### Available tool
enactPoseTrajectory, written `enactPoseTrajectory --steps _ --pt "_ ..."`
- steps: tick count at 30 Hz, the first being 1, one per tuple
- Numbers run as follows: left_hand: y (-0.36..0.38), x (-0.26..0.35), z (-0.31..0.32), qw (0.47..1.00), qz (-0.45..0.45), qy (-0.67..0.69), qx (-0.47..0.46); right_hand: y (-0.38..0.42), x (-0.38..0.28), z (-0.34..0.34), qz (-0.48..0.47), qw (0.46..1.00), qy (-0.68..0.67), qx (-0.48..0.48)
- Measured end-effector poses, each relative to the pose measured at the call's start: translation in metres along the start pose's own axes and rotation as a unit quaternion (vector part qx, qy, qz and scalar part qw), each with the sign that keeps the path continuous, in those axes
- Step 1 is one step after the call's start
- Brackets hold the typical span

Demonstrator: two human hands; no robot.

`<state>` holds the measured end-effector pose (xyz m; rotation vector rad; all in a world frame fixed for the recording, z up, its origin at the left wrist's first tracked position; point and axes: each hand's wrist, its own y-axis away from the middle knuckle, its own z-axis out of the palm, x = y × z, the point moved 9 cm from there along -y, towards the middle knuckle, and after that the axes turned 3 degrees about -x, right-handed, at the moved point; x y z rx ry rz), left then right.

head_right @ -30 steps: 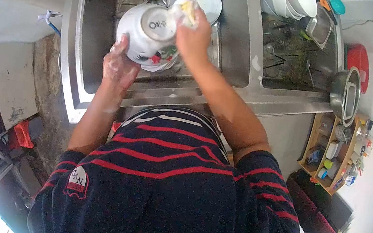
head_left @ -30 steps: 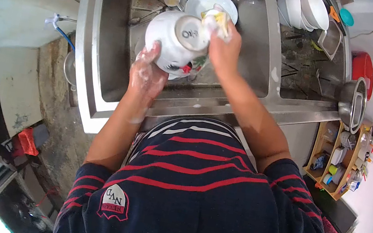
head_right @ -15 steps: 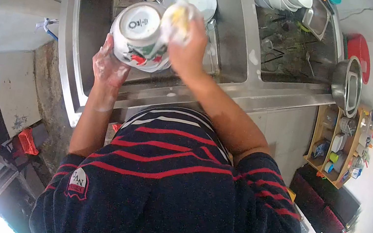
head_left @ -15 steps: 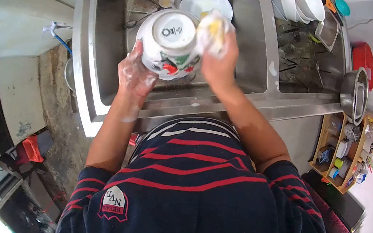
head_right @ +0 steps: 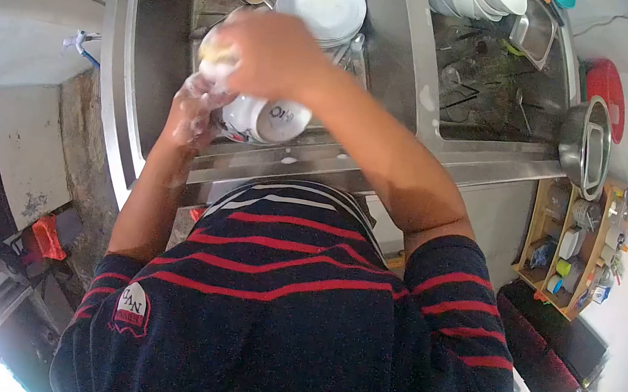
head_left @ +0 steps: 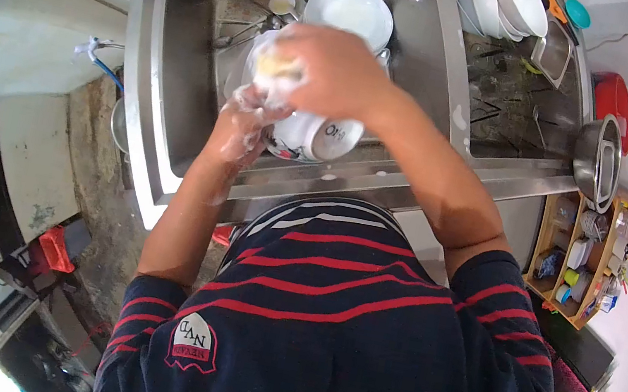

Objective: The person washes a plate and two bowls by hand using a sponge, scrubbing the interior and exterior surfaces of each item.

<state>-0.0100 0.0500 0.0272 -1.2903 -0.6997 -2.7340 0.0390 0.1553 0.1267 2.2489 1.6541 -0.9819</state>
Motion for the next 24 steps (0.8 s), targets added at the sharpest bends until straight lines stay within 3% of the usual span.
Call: enactPoseTrajectory --steps 1,3,5,7,8,9,10,12,14,16,18,19,22,23,24 --pt "0.001 0.0 0.006 1.0 0.013 0.026 -0.004 0.001 -0.017 0.007 -0.041 0.998 0.04 -0.026" --pt "0.0 -0.002 0.008 0.996 0.031 0.078 -0.009 0.0 -0.014 0.007 -0.022 0.995 0.081 -0.054" --pt "-0.003 -0.018 -0.024 0.988 -0.004 0.087 0.128 0.001 0.04 0.006 0.108 0.988 -0.077 -0.079" --pt "-0.021 -0.021 -0.054 0.992 -0.005 0.059 0.108 0.015 0.087 0.003 0.129 0.973 -0.186 -0.042" --pt "-0.023 -0.01 -0.054 0.989 0.037 0.119 0.074 0.032 0.106 0.009 0.235 0.913 -0.333 -0.006" --pt "-0.023 0.0 -0.049 0.98 0.078 0.177 0.039 0.053 0.117 0.024 0.335 0.818 -0.467 0.03" --pt "-0.023 0.005 -0.043 0.978 0.079 0.192 0.018 0.061 0.114 0.033 0.335 0.817 -0.469 0.028" --pt "-0.025 0.005 -0.038 0.975 0.083 0.206 0.033 0.076 0.114 0.046 0.325 0.645 -0.675 0.148" --pt "-0.027 -0.001 -0.046 0.964 0.082 0.229 0.108 0.078 0.115 0.048 0.307 0.624 -0.698 0.173" --pt "-0.03 0.001 -0.041 0.962 0.098 0.232 0.107 0.081 0.112 0.05 0.289 0.598 -0.719 0.204" --pt "-0.028 0.011 -0.029 0.959 0.118 0.244 0.085 0.093 0.111 0.005 0.272 0.799 -0.409 0.347" --pt "-0.03 0.011 -0.029 0.959 0.118 0.245 0.084 0.095 0.108 0.0 0.271 0.8 -0.407 0.348" --pt "-0.025 0.017 -0.04 0.968 0.16 0.162 0.108 0.08 0.046 -0.036 0.088 0.913 -0.223 0.331" --pt "-0.024 0.018 -0.035 0.968 0.159 0.16 0.104 0.076 0.041 -0.038 0.087 0.912 -0.222 0.335" --pt "-0.02 0.018 -0.032 0.969 0.161 0.139 0.125 0.066 0.018 -0.041 0.034 0.945 -0.106 0.308"
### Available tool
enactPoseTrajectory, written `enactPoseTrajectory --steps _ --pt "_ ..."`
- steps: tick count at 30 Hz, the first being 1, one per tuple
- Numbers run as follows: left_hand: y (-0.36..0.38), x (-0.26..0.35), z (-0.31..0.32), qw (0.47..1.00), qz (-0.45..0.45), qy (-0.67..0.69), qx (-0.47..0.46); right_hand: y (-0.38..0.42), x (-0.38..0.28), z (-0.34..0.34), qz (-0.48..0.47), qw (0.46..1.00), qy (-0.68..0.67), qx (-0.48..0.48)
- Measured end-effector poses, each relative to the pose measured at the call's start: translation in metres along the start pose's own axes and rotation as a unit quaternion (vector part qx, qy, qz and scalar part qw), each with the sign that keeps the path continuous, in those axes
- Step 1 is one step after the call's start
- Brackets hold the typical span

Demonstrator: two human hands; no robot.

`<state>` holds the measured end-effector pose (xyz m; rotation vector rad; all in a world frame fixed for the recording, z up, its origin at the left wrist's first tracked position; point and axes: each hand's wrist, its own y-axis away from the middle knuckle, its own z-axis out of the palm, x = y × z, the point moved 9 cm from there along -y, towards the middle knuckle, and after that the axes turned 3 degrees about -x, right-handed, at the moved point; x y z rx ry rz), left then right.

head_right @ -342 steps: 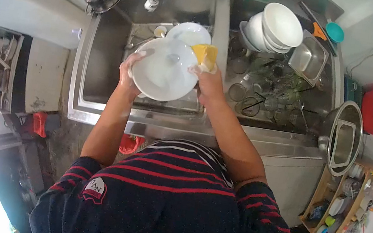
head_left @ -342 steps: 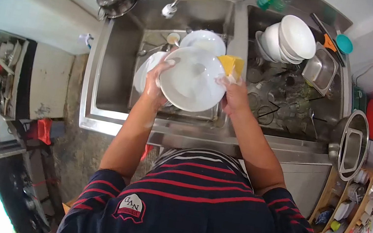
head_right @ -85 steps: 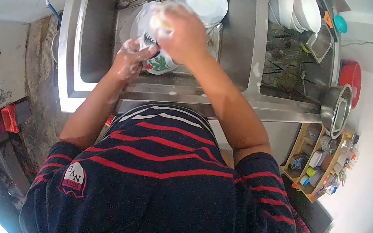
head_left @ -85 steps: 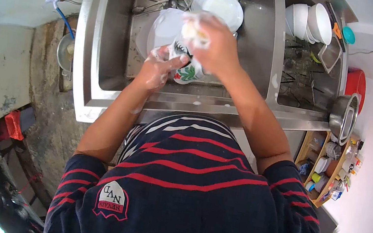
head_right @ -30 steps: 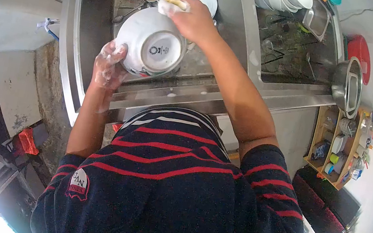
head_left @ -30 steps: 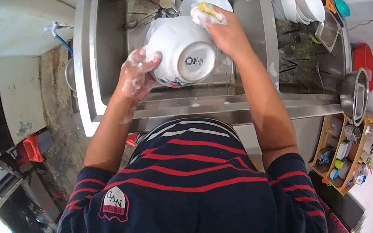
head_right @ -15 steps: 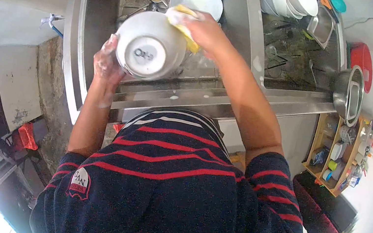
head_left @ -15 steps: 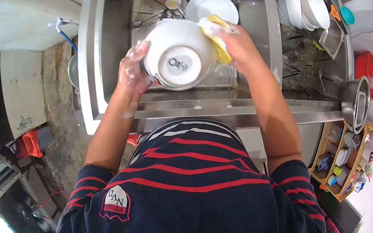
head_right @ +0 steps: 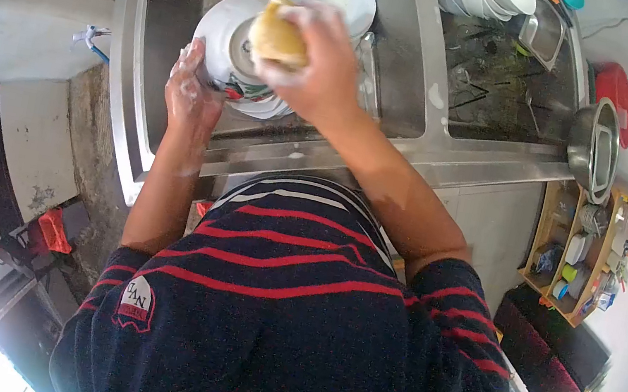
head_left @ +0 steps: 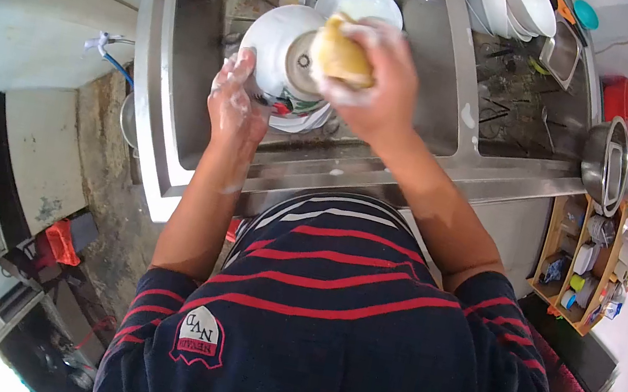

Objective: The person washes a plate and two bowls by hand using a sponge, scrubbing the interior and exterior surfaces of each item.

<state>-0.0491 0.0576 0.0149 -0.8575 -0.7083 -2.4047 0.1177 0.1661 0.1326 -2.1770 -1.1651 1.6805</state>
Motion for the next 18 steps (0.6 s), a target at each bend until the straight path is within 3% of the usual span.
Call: enactPoseTrajectory --steps 1,3,5,9,11,13,15,16,18 --pt "0.004 0.001 0.002 1.0 0.007 -0.023 0.017 -0.002 -0.021 0.012 -0.084 0.991 0.098 -0.039" --pt "0.006 0.009 0.007 0.999 0.02 -0.01 0.031 0.002 -0.031 0.018 -0.091 0.992 0.07 -0.051" --pt "0.009 0.019 0.0 0.998 0.037 0.002 0.051 0.017 -0.034 0.037 -0.128 0.978 0.04 -0.161" --pt "0.006 0.024 -0.005 0.998 0.054 0.019 0.0 0.026 -0.015 0.035 -0.12 0.956 0.088 -0.251" --pt "0.01 0.014 -0.009 0.996 0.022 -0.074 0.04 0.018 -0.032 0.036 -0.16 0.96 0.079 -0.216" --pt "0.007 0.006 -0.017 0.995 0.004 -0.078 0.068 0.008 -0.04 0.032 -0.206 0.959 0.069 -0.18" --pt "0.007 0.018 -0.007 0.998 0.03 -0.033 0.048 -0.007 -0.019 0.022 -0.122 0.98 0.111 -0.115" --pt "0.006 0.023 -0.003 0.998 0.045 -0.008 0.038 -0.001 -0.006 0.019 -0.028 0.985 0.115 -0.124" --pt "0.003 0.026 -0.004 0.998 0.056 -0.005 0.032 0.014 -0.015 0.024 -0.069 0.981 0.124 -0.135"
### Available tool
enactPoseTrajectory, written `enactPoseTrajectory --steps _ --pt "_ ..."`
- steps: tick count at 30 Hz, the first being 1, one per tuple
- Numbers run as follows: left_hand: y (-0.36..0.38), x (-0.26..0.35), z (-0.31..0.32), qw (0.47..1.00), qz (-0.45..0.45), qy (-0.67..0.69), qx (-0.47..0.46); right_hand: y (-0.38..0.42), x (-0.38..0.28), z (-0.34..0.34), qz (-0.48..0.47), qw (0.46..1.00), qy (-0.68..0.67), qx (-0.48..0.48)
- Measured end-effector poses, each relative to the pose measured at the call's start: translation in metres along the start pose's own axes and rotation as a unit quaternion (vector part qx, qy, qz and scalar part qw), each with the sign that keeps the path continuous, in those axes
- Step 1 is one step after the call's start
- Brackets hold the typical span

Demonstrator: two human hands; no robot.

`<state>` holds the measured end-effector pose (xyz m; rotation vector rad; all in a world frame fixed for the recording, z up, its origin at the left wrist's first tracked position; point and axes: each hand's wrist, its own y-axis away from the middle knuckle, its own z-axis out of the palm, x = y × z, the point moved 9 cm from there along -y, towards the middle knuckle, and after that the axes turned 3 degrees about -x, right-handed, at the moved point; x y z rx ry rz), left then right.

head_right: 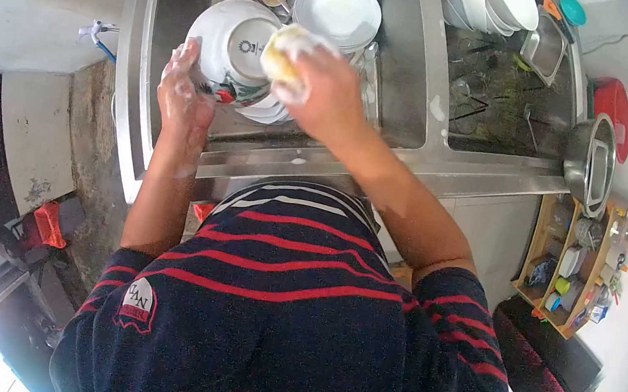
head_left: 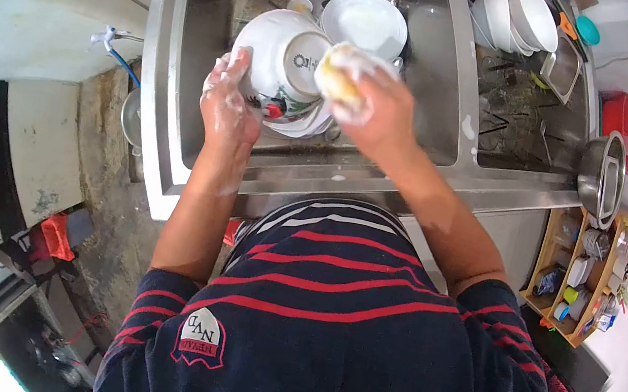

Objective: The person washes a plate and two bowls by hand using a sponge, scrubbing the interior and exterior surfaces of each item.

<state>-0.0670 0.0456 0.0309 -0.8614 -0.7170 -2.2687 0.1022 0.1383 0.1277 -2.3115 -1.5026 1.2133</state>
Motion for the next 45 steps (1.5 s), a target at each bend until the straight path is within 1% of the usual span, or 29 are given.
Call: enactPoseTrajectory --steps 1,2,3,5,6,7,9,10,11,13,14,17,19,21,22,23,25,26,27,29,30,33,36,38,39,41,42,43,45 --pt "0.0 0.0 -0.001 1.0 0.006 0.0 -0.006 0.005 -0.01 0.003 -0.034 0.999 0.013 -0.007" --pt "0.003 -0.005 -0.005 0.999 0.008 -0.018 0.034 0.003 -0.023 0.002 -0.063 0.996 -0.056 -0.005" --pt "0.005 -0.008 -0.003 0.999 0.005 -0.02 0.033 0.001 -0.025 0.002 -0.06 0.997 -0.055 -0.004" --pt "0.011 -0.02 -0.001 0.998 -0.044 -0.027 0.045 -0.003 -0.031 0.003 -0.107 0.993 -0.048 0.001" --pt "0.017 -0.017 0.002 0.997 -0.04 -0.038 0.06 -0.008 -0.024 0.0 -0.135 0.99 -0.016 0.045" --pt "0.016 -0.015 0.003 0.997 -0.04 -0.039 0.059 -0.009 -0.021 0.0 -0.134 0.99 -0.015 0.046" --pt "0.012 -0.009 0.01 0.999 -0.041 0.015 0.016 -0.015 0.014 -0.004 0.037 0.998 -0.027 0.049" --pt "0.01 -0.003 0.014 0.999 -0.035 0.026 -0.003 -0.005 0.023 0.0 0.07 0.997 -0.015 0.034" --pt "0.008 -0.003 0.015 0.999 -0.032 0.029 -0.002 -0.001 0.017 0.002 0.065 0.997 -0.016 0.032" --pt "0.009 -0.003 0.004 0.995 -0.019 -0.088 0.045 0.011 -0.016 0.006 -0.034 0.998 -0.047 0.01" --pt "0.01 -0.007 0.003 0.994 -0.038 -0.091 0.05 0.009 -0.035 0.001 -0.089 0.994 -0.059 0.015" --pt "0.02 -0.017 0.007 0.995 -0.072 -0.06 0.047 -0.006 -0.031 -0.001 -0.128 0.991 -0.029 0.031" --pt "0.016 -0.02 0.001 0.997 -0.056 -0.052 0.035 -0.011 -0.02 -0.002 -0.133 0.989 0.017 0.055" --pt "0.014 -0.019 0.006 0.997 -0.065 -0.032 0.024 -0.021 -0.007 -0.001 -0.04 0.999 0.003 0.023" --pt "0.011 -0.022 0.002 0.997 -0.062 -0.03 0.024 -0.018 -0.028 -0.002 -0.128 0.991 0.004 0.042" --pt "0.009 -0.025 0.0 0.998 -0.054 0.005 0.013 -0.015 -0.032 -0.003 -0.13 0.991 0.004 0.04" --pt "0.008 -0.029 -0.008 0.998 -0.049 0.039 0.003 -0.001 -0.053 0.008 -0.226 0.973 -0.024 -0.04" --pt "0.011 -0.025 -0.004 0.998 -0.057 0.024 0.003 -0.003 -0.048 0.007 -0.228 0.973 -0.037 -0.026" --pt "0.015 -0.019 0.003 0.998 -0.067 0.009 0.004 -0.006 -0.043 0.005 -0.225 0.973 -0.036 -0.026" --pt "0.017 -0.014 0.009 0.997 -0.075 -0.004 0.02 -0.023 -0.007 -0.009 -0.064 0.996 -0.04 0.036" --pt "0.01 -0.014 0.005 0.998 -0.065 0.016 0.019 -0.023 0.003 -0.013 -0.048 0.995 -0.05 0.069" --pt "-0.002 -0.013 -0.003 0.999 -0.041 0.004 -0.011 0.001 0.005 -0.013 -0.008 0.997 -0.068 0.047" --pt "0.001 -0.017 -0.002 0.999 -0.053 0.006 -0.005 0.016 -0.018 -0.011 -0.035 0.995 -0.08 0.044" --pt "0.012 -0.021 -0.003 0.995 -0.067 0.027 0.068 0.015 -0.03 -0.004 -0.057 0.994 -0.08 0.042" --pt "0.014 -0.025 -0.002 0.995 -0.072 0.025 0.066 0.011 -0.031 -0.003 -0.053 0.995 -0.078 0.043" --pt "0.016 -0.033 -0.001 0.995 -0.08 -0.017 0.059 -0.004 -0.009 -0.007 0.054 0.993 -0.068 0.078" --pt "0.013 -0.033 0.0 0.997 -0.047 -0.022 0.051 -0.01 0.005 -0.001 0.085 0.988 -0.102 0.083" --pt "0.011 -0.03 -0.003 0.997 -0.045 -0.022 0.051 -0.009 0.002 -0.003 0.083 0.988 -0.104 0.084" --pt "0.008 -0.019 0.009 0.999 -0.042 0.025 0.011 -0.003 -0.037 -0.005 -0.06 0.995 -0.065 0.034"
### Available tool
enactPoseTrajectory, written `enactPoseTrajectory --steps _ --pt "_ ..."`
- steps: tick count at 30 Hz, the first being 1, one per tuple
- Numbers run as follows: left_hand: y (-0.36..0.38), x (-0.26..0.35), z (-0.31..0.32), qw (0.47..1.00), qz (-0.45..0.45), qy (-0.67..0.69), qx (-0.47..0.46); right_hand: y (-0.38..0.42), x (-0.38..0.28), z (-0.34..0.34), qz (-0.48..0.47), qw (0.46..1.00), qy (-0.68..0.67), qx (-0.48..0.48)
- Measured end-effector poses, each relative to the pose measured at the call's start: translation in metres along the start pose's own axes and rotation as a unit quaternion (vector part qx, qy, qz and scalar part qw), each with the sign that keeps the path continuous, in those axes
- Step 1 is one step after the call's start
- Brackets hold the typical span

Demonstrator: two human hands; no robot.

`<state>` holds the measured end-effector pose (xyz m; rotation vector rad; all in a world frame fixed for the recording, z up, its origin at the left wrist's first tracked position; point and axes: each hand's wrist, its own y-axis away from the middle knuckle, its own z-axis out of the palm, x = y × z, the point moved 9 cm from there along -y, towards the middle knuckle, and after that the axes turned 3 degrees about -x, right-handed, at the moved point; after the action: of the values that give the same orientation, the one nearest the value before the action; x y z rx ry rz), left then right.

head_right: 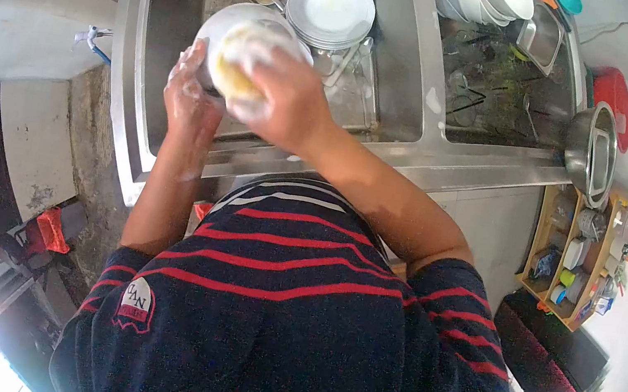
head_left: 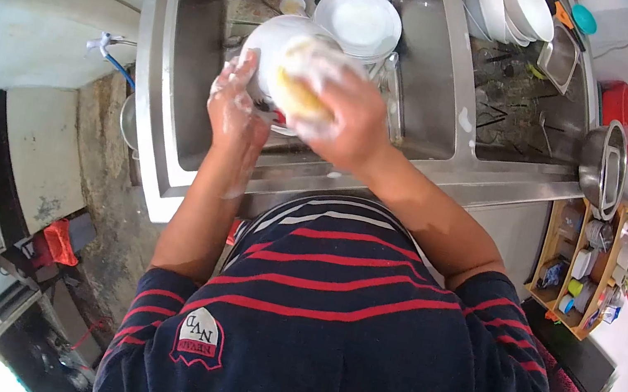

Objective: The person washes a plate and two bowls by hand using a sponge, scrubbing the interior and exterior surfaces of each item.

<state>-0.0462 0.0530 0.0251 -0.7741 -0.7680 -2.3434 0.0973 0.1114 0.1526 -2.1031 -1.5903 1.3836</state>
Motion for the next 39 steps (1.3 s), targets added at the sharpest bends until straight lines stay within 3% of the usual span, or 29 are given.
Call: enactPoseTrajectory --steps 2,4,5,8,9,10,12,16,18,20,22,24,26,28,29,31,34,36,38,39 --pt "0.009 0.007 0.012 0.999 -0.022 0.006 -0.027 0.013 0.0 0.001 -0.012 0.999 -0.014 -0.028" --pt "0.014 0.015 -0.002 0.991 0.009 -0.113 0.064 0.02 -0.006 0.005 -0.085 0.993 -0.019 -0.081" --pt "0.02 0.012 0.002 0.99 -0.012 -0.122 0.064 0.019 -0.007 0.007 -0.113 0.989 0.005 -0.095" --pt "0.017 0.009 0.006 0.993 -0.006 -0.111 0.03 -0.011 0.001 -0.008 -0.095 0.995 0.026 -0.021" --pt "0.012 0.01 0.0 0.993 -0.004 -0.111 0.03 -0.015 0.021 -0.004 -0.019 0.999 0.031 -0.041" --pt "0.004 0.013 -0.008 0.997 0.019 -0.069 0.01 -0.013 0.022 -0.004 -0.021 0.999 0.029 -0.04" --pt "0.002 0.024 0.0 0.999 0.044 -0.025 -0.01 -0.004 0.045 -0.014 0.087 0.996 -0.021 0.016" --pt "0.001 0.021 -0.004 0.998 0.063 -0.013 0.021 0.023 0.017 0.001 0.053 0.999 0.004 0.012" --pt "0.007 0.008 0.002 0.998 0.04 -0.002 0.041 0.022 0.007 0.01 0.05 0.999 0.002 -0.011" --pt "0.014 -0.002 0.007 0.997 -0.018 -0.062 0.04 0.023 -0.02 0.026 -0.092 0.995 0.017 -0.042" --pt "0.018 -0.014 0.018 0.993 -0.113 -0.037 0.002 0.036 -0.016 0.032 -0.102 0.994 0.011 -0.048" --pt "0.005 -0.017 0.018 0.993 -0.115 0.037 -0.009 0.045 -0.007 0.022 -0.12 0.985 0.118 -0.035" --pt "-0.009 -0.022 0.006 0.987 -0.117 0.11 -0.011 0.049 0.006 0.007 -0.114 0.985 0.126 0.012" --pt "-0.019 -0.016 -0.004 0.995 -0.072 0.039 -0.061 0.048 0.036 -0.02 0.02 0.991 0.085 0.103" --pt "-0.006 -0.014 0.011 0.988 -0.123 0.08 -0.036 0.043 0.044 -0.02 0.021 0.991 0.085 0.103" --pt "0.009 -0.016 0.017 0.991 -0.127 0.038 -0.004 0.039 0.095 -0.027 0.162 0.968 -0.1 0.164" --pt "0.013 -0.016 0.01 0.993 -0.107 -0.048 0.015 0.03 0.124 -0.014 0.234 0.955 -0.148 0.107" --pt "0.019 -0.006 0.008 0.985 -0.09 -0.141 0.043 0.012 0.109 -0.019 0.222 0.967 -0.101 0.079" --pt "0.021 -0.001 0.003 0.977 -0.08 -0.186 0.059 -0.006 0.088 -0.015 0.102 0.993 -0.036 0.045" --pt "0.02 0.003 0.01 0.975 -0.057 -0.215 0.023 -0.011 0.075 -0.013 0.157 0.987 -0.018 0.008"
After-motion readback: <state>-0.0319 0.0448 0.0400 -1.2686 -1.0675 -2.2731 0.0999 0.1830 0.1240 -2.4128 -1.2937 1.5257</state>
